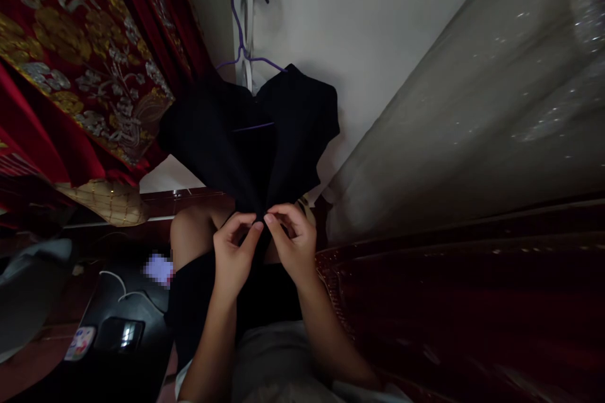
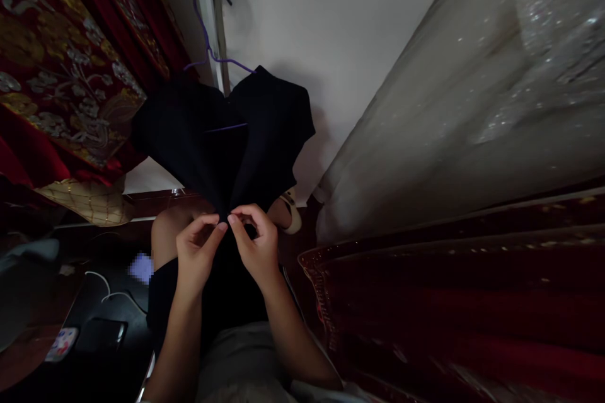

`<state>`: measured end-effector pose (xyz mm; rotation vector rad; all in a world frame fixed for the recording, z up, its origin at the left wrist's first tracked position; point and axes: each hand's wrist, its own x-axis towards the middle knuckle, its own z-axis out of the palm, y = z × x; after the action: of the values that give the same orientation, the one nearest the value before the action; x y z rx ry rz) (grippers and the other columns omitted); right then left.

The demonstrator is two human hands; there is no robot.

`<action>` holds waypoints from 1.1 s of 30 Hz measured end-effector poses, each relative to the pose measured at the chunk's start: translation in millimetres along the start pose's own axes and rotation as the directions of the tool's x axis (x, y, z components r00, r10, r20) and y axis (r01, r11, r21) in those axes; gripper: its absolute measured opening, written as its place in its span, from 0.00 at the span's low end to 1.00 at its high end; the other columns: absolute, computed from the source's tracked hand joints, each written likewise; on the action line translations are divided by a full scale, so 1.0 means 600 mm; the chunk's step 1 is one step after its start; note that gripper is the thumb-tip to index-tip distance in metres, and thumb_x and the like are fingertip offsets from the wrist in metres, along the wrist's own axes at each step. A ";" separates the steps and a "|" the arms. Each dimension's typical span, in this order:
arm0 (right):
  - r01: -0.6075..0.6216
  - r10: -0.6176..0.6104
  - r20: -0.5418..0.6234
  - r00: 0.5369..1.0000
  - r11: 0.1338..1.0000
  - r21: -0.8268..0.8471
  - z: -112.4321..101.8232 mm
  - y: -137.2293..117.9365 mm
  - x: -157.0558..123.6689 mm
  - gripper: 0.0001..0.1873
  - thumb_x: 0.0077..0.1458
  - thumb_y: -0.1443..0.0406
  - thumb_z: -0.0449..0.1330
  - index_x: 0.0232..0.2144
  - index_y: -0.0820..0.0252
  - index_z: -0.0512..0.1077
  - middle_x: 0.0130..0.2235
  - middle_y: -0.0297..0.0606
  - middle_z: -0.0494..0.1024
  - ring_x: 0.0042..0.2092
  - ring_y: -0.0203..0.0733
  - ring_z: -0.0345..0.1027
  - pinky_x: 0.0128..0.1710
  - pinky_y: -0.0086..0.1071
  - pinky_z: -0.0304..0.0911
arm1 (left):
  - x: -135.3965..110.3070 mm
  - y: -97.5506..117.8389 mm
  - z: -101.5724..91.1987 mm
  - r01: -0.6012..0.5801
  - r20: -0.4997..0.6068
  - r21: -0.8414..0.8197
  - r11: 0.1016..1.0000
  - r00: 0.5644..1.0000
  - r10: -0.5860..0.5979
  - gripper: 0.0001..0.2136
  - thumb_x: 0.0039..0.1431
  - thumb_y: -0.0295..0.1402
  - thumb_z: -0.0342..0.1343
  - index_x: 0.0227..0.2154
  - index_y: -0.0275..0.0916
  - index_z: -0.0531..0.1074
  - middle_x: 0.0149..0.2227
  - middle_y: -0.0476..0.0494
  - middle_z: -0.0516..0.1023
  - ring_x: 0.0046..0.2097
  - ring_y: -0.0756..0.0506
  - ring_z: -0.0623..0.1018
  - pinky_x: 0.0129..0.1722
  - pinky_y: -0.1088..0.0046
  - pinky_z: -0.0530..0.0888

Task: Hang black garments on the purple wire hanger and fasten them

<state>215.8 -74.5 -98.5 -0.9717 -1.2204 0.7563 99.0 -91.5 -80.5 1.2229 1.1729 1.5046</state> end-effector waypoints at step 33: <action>0.110 -0.127 0.160 0.979 0.987 0.113 -0.020 -0.044 0.004 0.14 0.63 0.68 0.64 0.50 0.48 0.81 0.38 0.34 0.75 0.39 0.36 0.71 0.36 0.29 0.70 | -0.022 0.026 0.000 -0.184 0.050 0.027 0.982 0.982 0.183 0.02 0.66 0.29 0.63 0.37 0.40 0.81 0.33 0.49 0.77 0.36 0.50 0.75 0.38 0.76 0.71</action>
<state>227.2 -85.7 -74.1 -0.7548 -1.3583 0.8101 100.3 -107.6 -67.9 1.4126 1.0798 1.5877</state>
